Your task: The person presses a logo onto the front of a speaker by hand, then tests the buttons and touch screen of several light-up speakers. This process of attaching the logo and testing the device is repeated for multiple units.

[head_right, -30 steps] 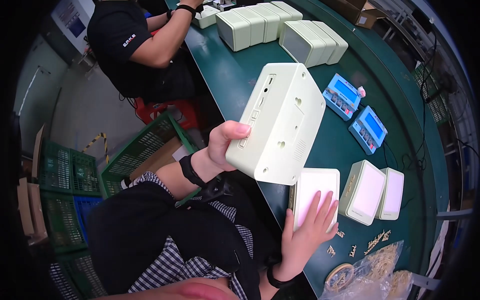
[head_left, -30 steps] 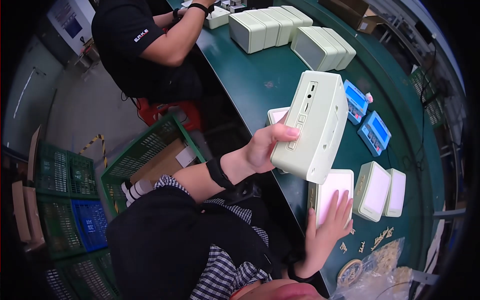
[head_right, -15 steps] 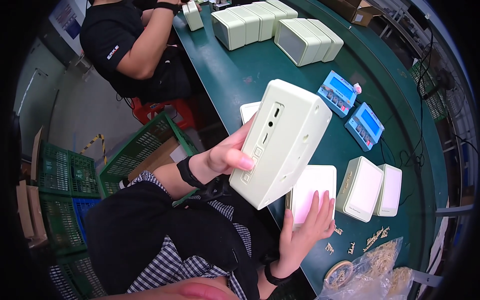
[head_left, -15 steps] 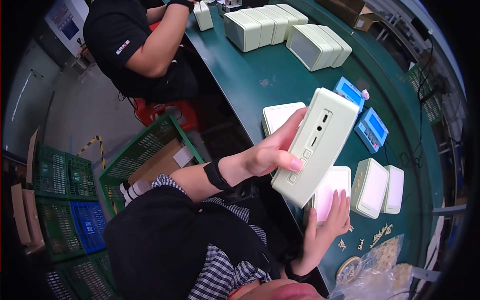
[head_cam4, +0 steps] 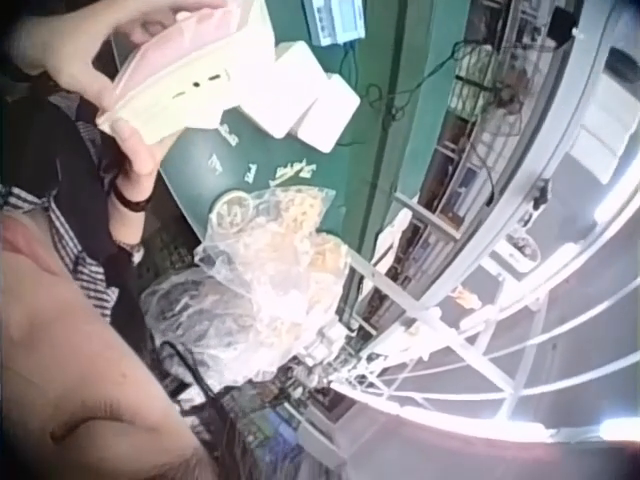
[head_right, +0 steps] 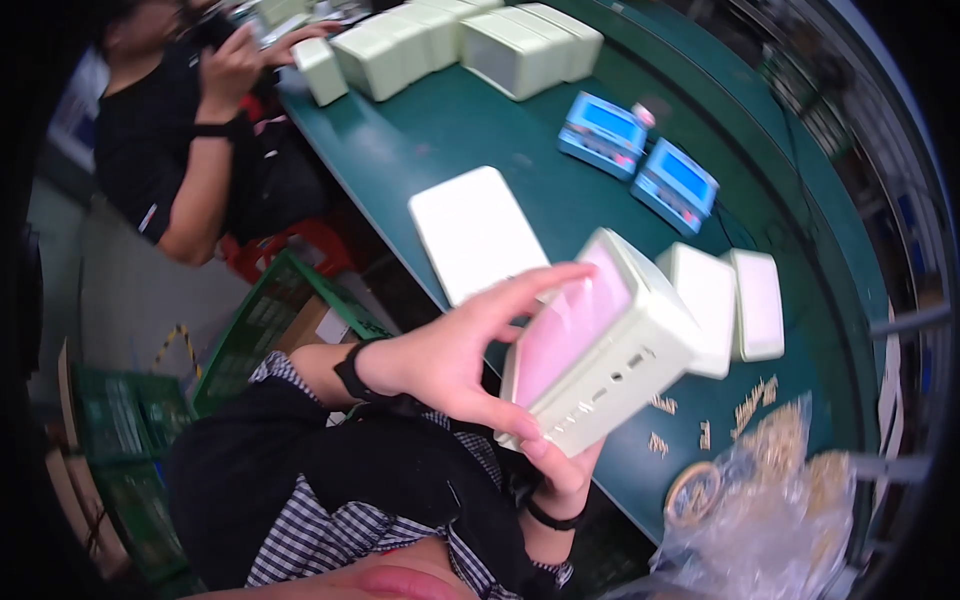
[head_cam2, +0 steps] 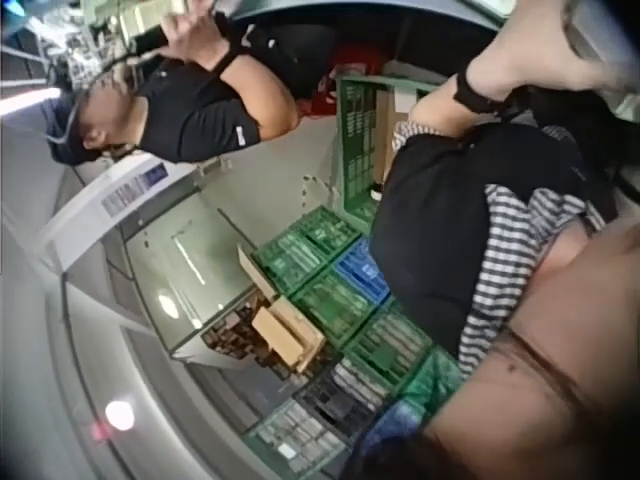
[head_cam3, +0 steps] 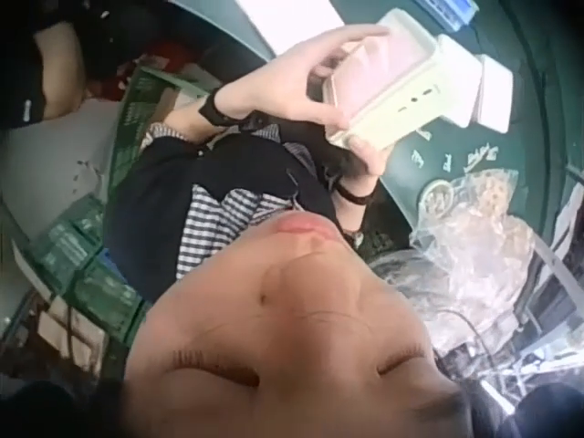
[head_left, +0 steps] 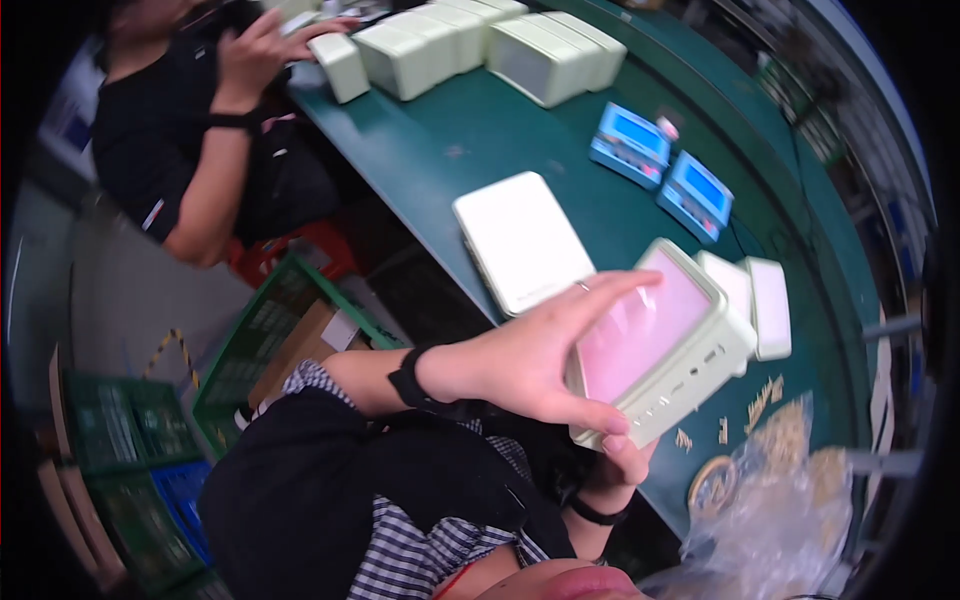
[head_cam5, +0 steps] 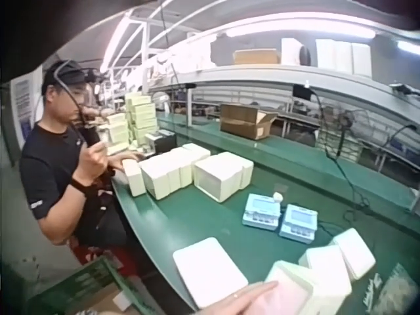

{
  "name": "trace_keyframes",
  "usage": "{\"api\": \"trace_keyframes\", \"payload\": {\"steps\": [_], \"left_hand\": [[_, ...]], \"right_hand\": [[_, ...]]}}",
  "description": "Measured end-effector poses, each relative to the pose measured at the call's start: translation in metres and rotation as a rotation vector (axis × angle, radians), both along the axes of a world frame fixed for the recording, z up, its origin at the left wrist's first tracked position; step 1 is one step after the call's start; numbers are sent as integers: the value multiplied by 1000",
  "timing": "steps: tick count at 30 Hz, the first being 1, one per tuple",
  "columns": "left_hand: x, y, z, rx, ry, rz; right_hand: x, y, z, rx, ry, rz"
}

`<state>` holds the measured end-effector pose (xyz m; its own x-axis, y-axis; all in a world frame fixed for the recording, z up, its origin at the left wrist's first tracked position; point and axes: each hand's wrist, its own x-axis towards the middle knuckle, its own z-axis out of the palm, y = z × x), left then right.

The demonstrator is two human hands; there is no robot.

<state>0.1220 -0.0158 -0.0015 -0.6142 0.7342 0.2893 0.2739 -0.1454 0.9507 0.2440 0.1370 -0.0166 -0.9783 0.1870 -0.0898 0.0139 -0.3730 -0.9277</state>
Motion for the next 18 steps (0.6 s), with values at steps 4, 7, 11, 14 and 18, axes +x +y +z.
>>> {"api": "trace_keyframes", "payload": {"steps": [4,7,11,14,18], "left_hand": [[-4,-4,3,95,-290,-104],[-17,-17,-3,-93,115,153],[-25,-23,-24,-683,609,491],[-22,-26,-42,-887,709,527],[-24,-39,-47,-890,817,459]], "right_hand": [[20,32,-59,-283,195,-96],[16,46,-87,-598,603,-46],[28,62,-74,-631,576,-221],[27,59,-49,-608,368,-407],[25,63,-47,-658,304,-457]]}}
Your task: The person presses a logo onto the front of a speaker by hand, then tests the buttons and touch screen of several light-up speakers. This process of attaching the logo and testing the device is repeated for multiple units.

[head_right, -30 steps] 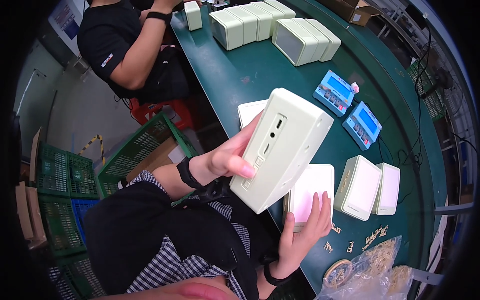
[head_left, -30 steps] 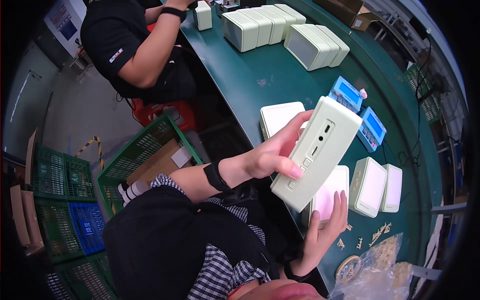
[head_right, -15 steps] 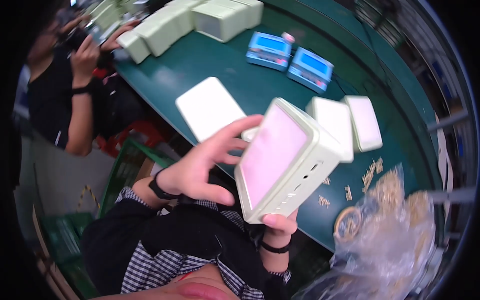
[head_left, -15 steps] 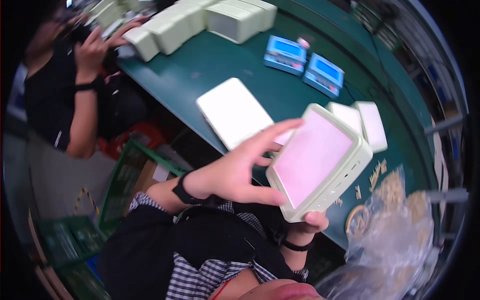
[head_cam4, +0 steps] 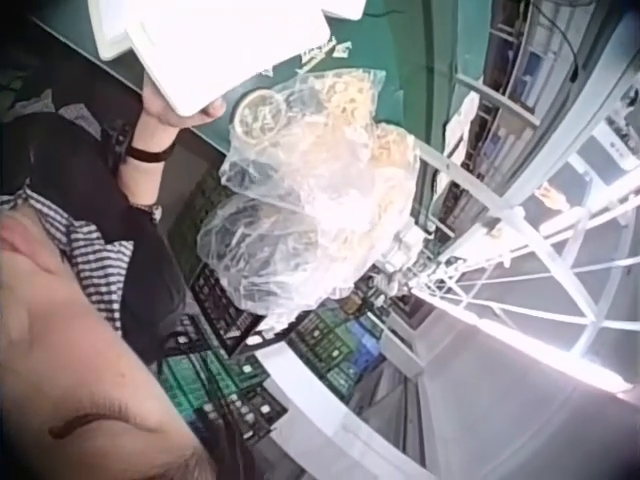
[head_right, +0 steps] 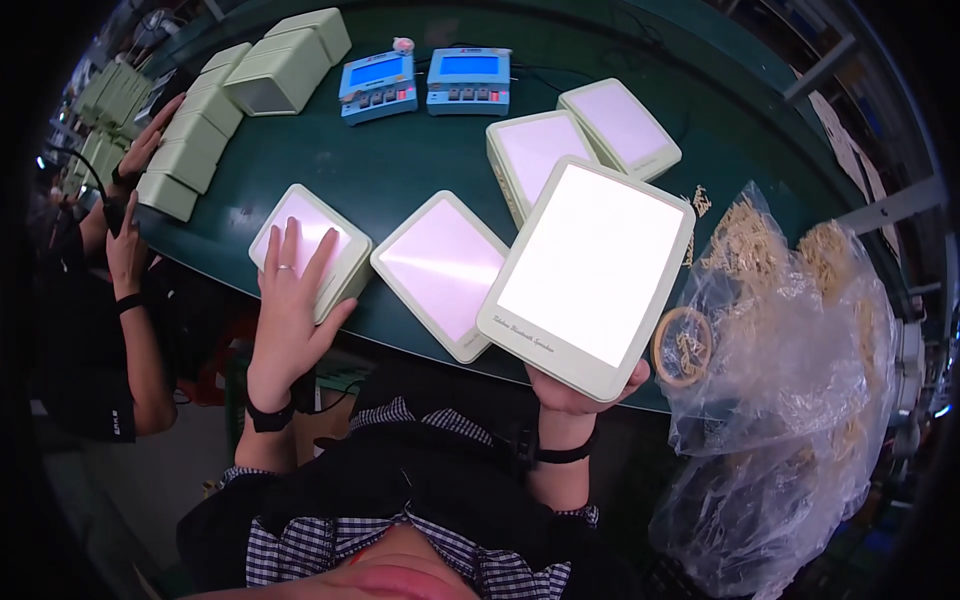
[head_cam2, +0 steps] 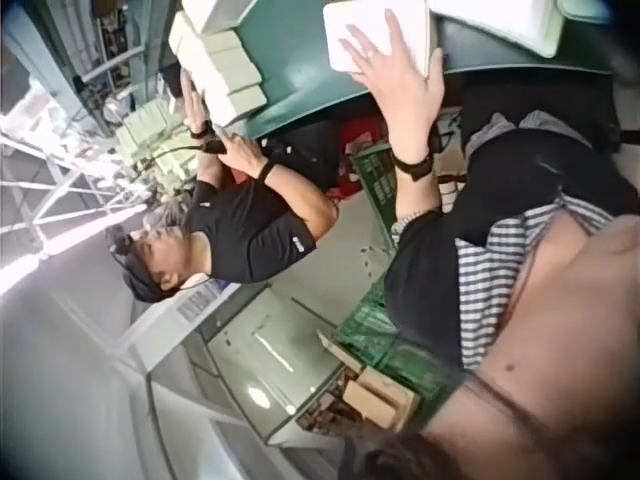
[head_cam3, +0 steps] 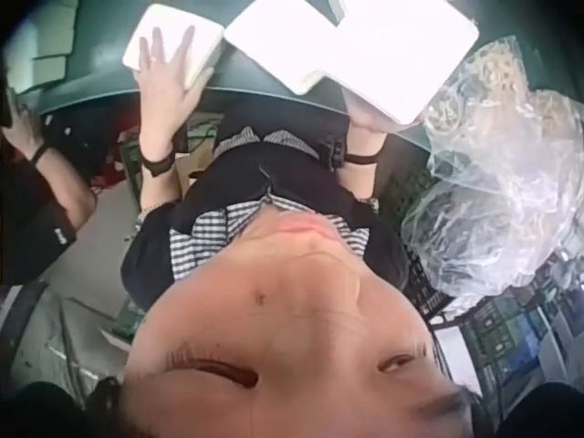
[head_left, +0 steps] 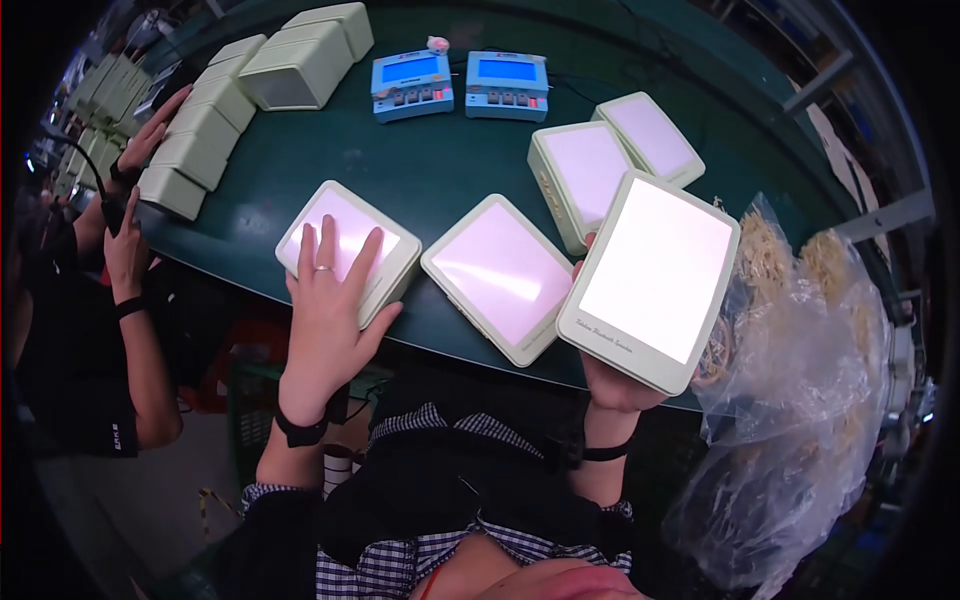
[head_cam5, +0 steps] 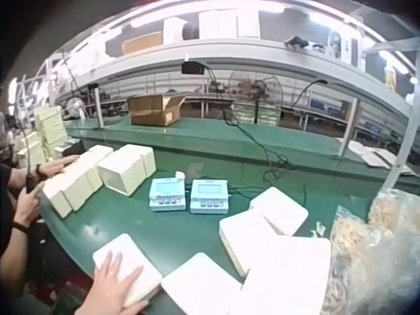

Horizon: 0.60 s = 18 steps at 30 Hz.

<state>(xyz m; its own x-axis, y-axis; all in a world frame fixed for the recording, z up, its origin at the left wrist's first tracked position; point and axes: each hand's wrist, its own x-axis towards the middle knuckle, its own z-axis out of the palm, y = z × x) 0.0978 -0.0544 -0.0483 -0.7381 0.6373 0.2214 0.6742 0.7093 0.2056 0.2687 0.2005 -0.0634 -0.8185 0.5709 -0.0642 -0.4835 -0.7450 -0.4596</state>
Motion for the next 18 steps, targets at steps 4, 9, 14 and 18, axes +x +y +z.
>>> {"api": "trace_keyframes", "payload": {"steps": [4,9,14,18], "left_hand": [[10,-6,21,-56,-93,-116],[45,13,30,-72,-198,-131],[59,60,24,88,-193,-217],[57,88,21,-22,-51,-174]], "right_hand": [[14,15,-40,72,248,58],[18,11,-36,60,52,-69],[13,9,-23,-151,550,54],[26,7,-13,252,-80,-175]]}}
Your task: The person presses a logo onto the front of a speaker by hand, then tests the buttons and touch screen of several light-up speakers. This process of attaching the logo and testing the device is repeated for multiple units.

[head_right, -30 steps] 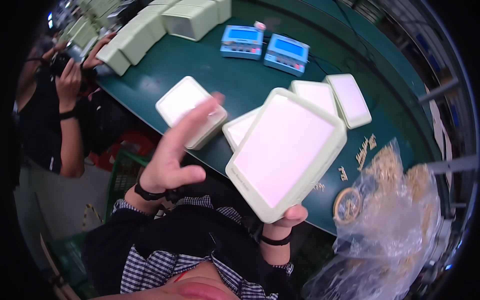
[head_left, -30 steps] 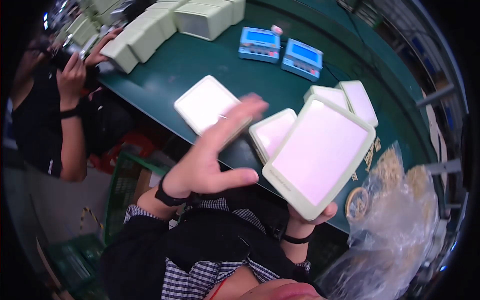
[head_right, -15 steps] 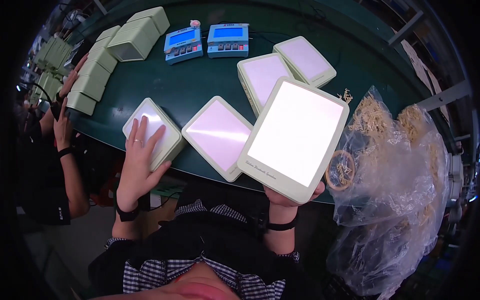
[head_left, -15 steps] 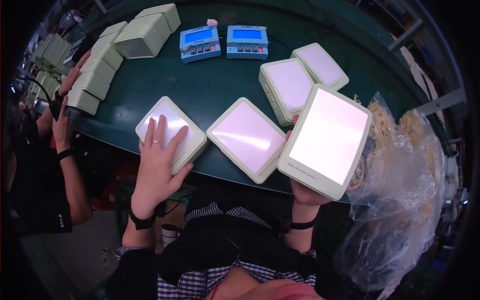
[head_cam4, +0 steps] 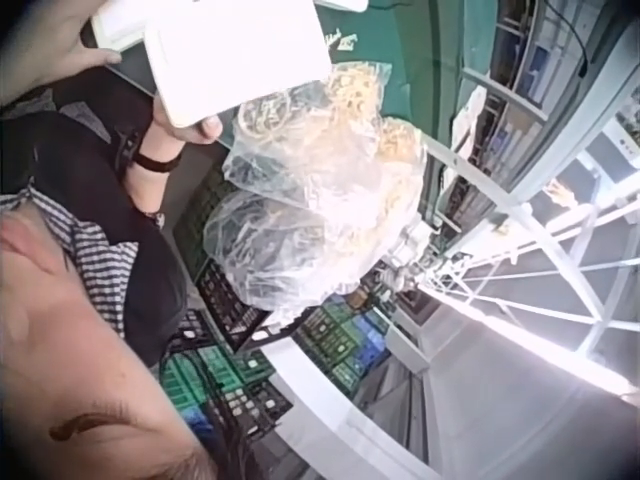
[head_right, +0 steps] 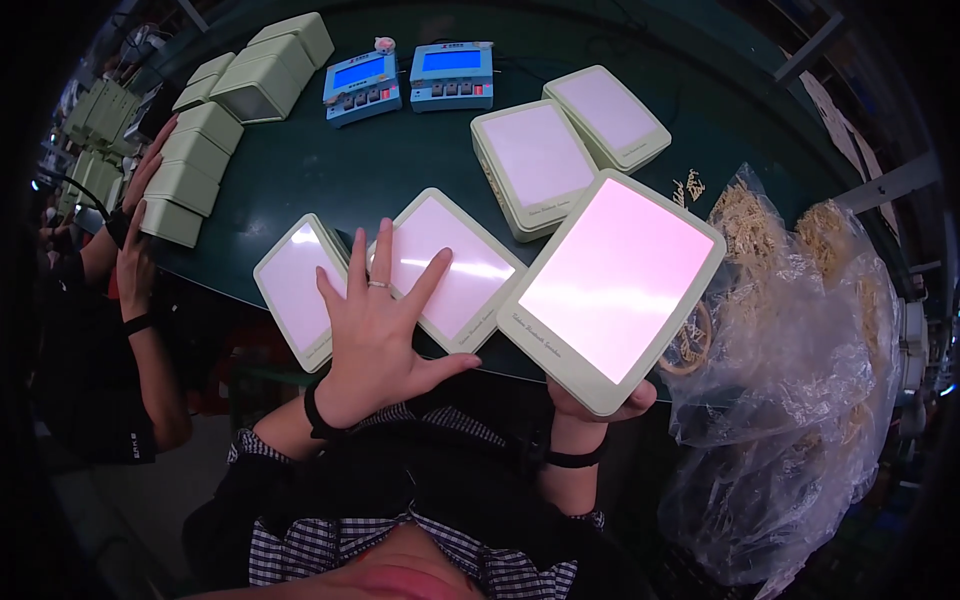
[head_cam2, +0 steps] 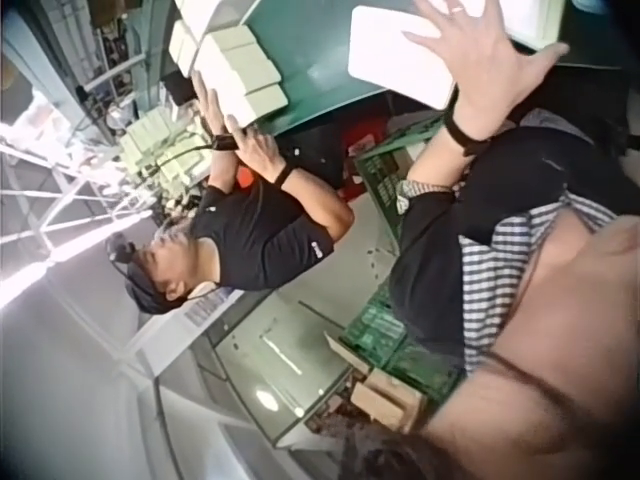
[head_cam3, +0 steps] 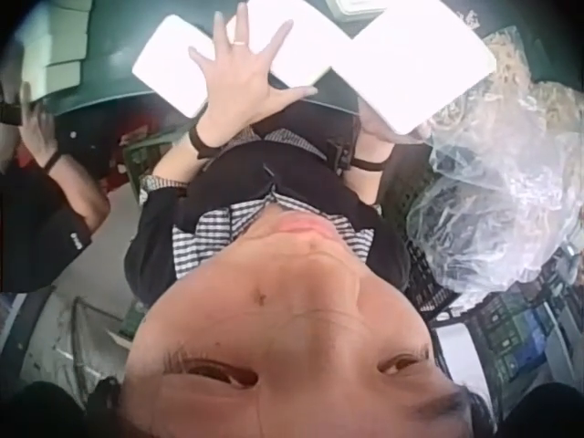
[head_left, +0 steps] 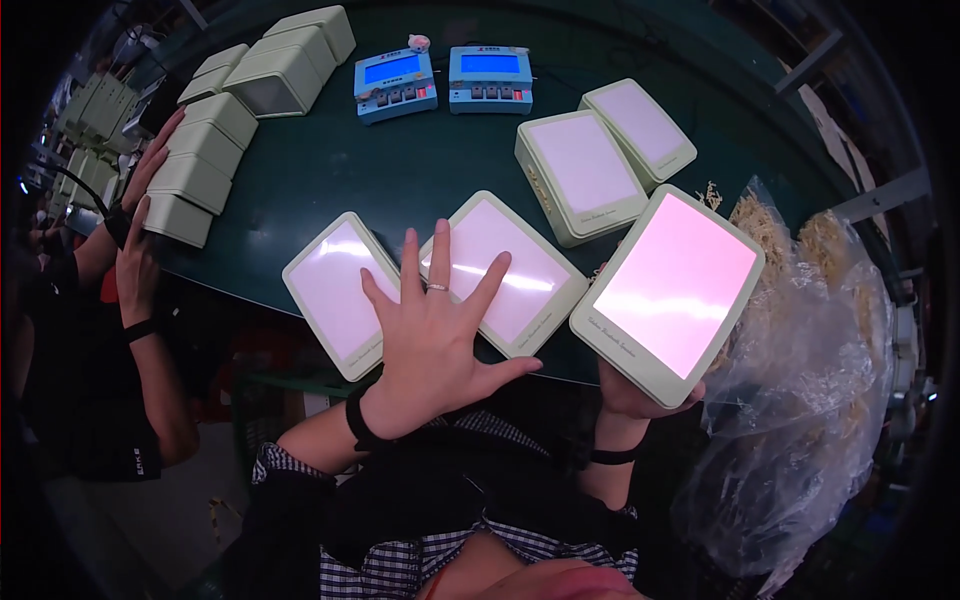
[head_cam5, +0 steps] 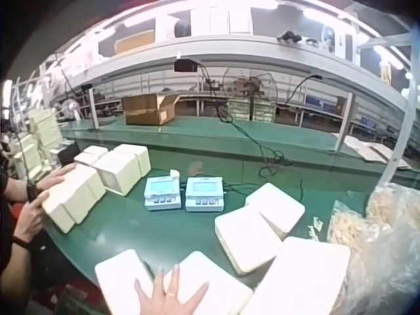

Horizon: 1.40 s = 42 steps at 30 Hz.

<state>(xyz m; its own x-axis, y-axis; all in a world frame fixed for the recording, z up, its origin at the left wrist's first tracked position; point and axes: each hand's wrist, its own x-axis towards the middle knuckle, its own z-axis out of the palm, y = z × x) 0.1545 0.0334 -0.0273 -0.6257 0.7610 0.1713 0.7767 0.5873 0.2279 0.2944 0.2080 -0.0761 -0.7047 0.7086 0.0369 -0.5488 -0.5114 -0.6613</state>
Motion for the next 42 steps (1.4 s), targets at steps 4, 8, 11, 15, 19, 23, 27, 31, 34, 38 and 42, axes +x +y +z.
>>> {"api": "trace_keyframes", "payload": {"steps": [4,8,11,15,19,23,27,31,34,38,42], "left_hand": [[-3,8,0,-5,-12,1],[-19,-3,0,-39,-6,-100],[-53,-19,-13,51,-15,-223],[-55,-42,-11,67,96,6],[-47,-39,-8,14,143,134],[-46,-24,-10,-74,179,115],[-69,-32,-11,-100,204,40],[-81,-30,-9,-138,199,-32],[-70,-37,-2,-167,167,-38],[-52,-41,29,-221,58,-135],[-50,-25,62,-292,-128,-310]], "right_hand": [[-3,0,14,-82,127,96],[6,6,4,-9,143,124],[13,14,-18,7,342,154],[26,11,-41,-32,437,111],[20,6,-37,-57,499,135],[0,3,-23,-141,490,172],[-3,-1,-30,-62,583,283],[17,-2,-49,38,310,141],[26,-1,-47,-39,76,-5],[21,-7,-9,-199,-95,-157],[3,-3,0,-132,-203,-75]]}}
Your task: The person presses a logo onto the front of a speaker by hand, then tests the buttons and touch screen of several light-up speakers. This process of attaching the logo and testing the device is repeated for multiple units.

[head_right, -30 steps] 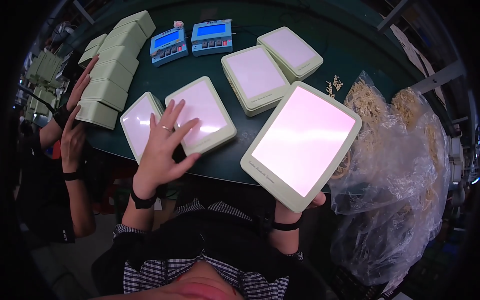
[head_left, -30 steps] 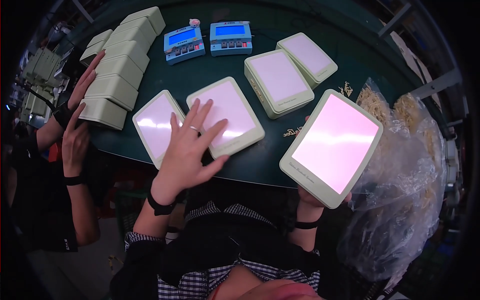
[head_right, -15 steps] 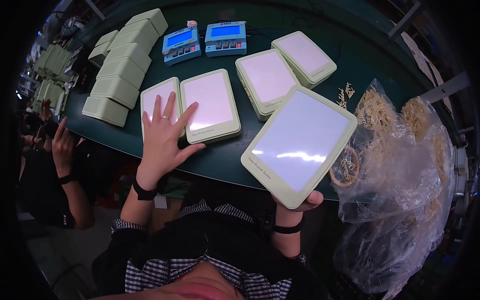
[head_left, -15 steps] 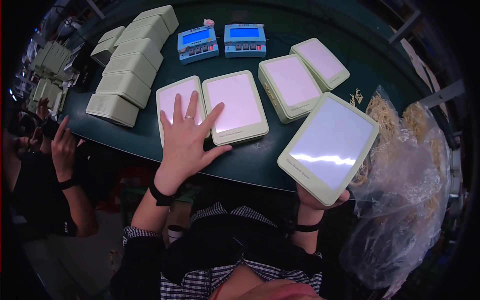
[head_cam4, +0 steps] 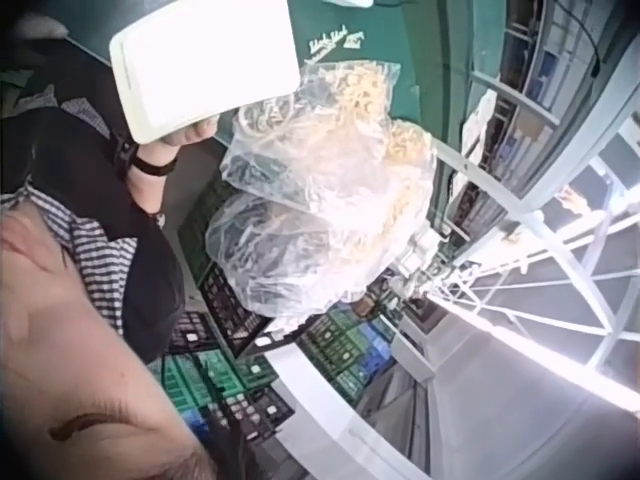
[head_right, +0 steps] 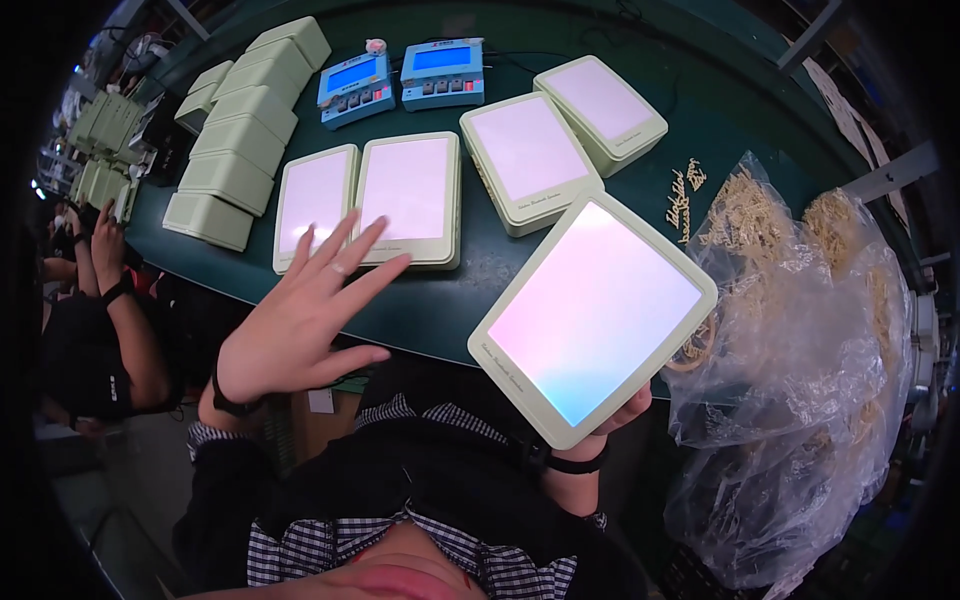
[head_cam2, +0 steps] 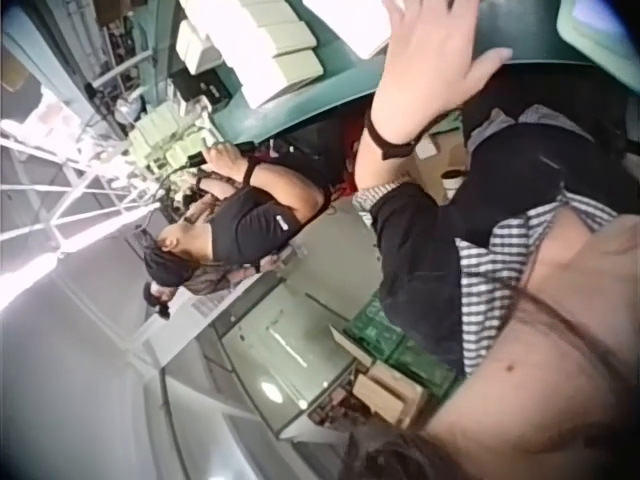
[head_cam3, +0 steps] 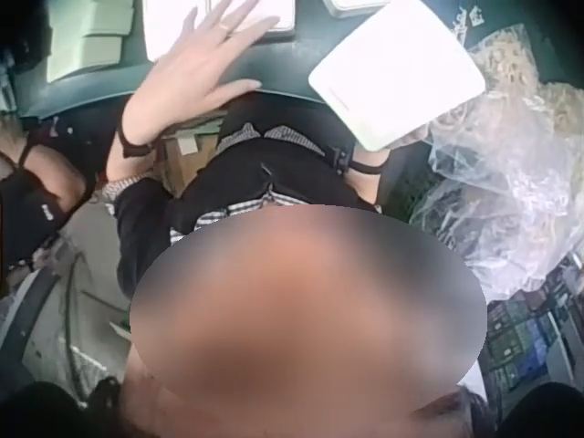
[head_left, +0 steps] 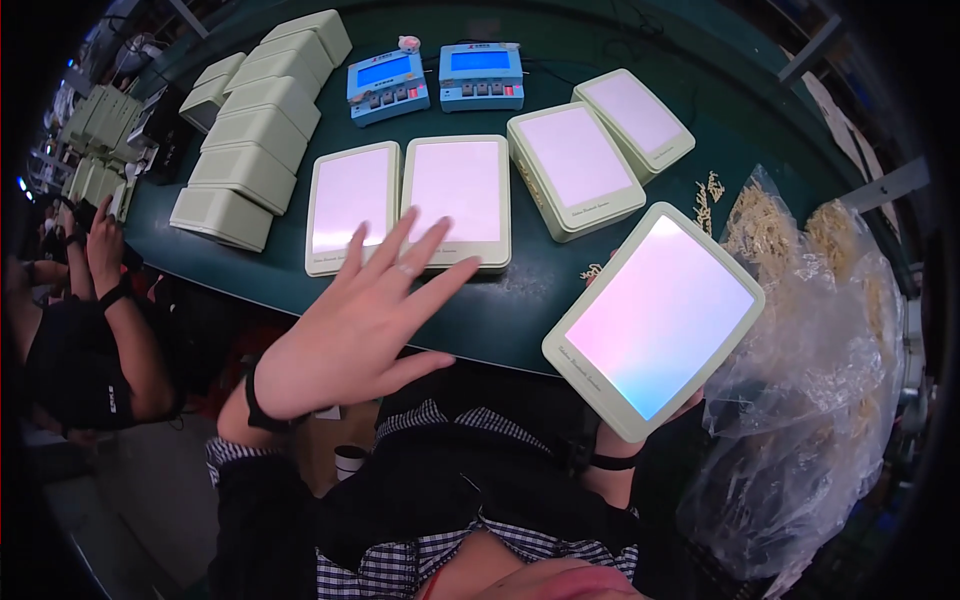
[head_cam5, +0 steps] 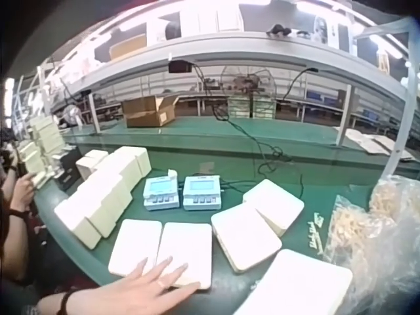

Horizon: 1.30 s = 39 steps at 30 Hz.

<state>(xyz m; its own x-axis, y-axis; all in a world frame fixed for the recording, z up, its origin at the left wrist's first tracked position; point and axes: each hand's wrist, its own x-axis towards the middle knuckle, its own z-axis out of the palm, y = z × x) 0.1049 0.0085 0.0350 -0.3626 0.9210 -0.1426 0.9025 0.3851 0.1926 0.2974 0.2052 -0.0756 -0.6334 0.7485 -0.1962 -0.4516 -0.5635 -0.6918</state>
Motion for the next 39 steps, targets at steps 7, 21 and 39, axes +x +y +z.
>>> {"api": "trace_keyframes", "payload": {"steps": [7,21,39], "left_hand": [[-23,105,-22,146,197,-275],[-56,194,-70,-103,283,-261],[-65,203,-25,-60,-67,119]], "right_hand": [[24,14,-27,-23,244,52],[16,26,-31,-157,633,446],[5,23,-29,-157,498,302]]}}
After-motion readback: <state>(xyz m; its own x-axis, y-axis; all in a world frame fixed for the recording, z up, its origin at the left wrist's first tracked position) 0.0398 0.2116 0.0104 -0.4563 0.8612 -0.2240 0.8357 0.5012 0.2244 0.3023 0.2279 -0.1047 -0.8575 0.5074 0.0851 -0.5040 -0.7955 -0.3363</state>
